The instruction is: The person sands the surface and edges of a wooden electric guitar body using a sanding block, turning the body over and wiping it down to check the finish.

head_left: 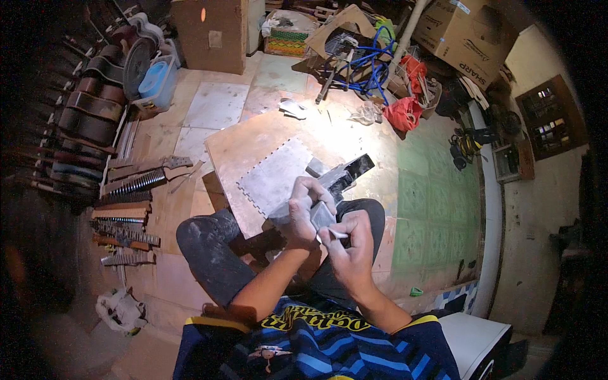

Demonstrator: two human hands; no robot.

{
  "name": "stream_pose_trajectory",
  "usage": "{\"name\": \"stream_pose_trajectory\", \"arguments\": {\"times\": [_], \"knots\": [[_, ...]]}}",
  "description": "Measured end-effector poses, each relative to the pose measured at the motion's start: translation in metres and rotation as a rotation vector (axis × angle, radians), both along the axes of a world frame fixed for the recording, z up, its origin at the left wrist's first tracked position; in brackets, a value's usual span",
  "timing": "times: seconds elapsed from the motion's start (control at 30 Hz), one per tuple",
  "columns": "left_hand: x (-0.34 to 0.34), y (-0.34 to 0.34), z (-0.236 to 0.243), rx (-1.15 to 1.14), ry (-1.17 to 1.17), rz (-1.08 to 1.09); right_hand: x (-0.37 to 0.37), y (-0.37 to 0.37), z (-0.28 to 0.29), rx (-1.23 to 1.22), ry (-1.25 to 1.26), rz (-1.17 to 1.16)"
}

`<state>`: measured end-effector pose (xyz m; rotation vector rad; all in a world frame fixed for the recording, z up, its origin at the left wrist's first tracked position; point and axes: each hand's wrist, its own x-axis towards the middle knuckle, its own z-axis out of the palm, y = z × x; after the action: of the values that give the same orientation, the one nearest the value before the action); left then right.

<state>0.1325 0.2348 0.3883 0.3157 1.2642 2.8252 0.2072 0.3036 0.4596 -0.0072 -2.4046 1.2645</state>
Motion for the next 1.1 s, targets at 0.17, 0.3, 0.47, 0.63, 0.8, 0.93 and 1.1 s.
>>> {"name": "stream_pose_trajectory", "arguments": {"times": [0.17, 0.3, 0.47, 0.63, 0.8, 0.93, 1.1], "knots": [[-0.008, -0.001, 0.004, 0.019, -0.034, 0.031, -0.025, -0.001, 0.009, -0.031, -0.066, -0.006], [-0.003, -0.001, 0.003, 0.036, -0.064, -0.001, -0.013, 0.002, 0.01, 0.046, 0.014, 0.075], [-0.001, -0.003, 0.007, -0.035, -0.018, 0.004, -0.013, 0.002, 0.008, 0.044, -0.024, 0.011], [0.002, 0.005, 0.001, -0.098, 0.025, 0.006, -0.023, 0.001, 0.01, 0.049, 0.012, -0.015], [0.006, -0.002, 0.007, -0.04, 0.003, -0.075, -0.003, 0.007, 0.006, 0.041, -0.008, 0.043], [0.003, 0.001, 0.002, -0.168, 0.04, 0.051, -0.032, -0.003, 0.014, -0.013, -0.032, -0.005], [0.009, -0.002, 0.001, -0.064, 0.014, -0.091, -0.01, 0.004, 0.003, 0.013, -0.064, 0.029]]}}
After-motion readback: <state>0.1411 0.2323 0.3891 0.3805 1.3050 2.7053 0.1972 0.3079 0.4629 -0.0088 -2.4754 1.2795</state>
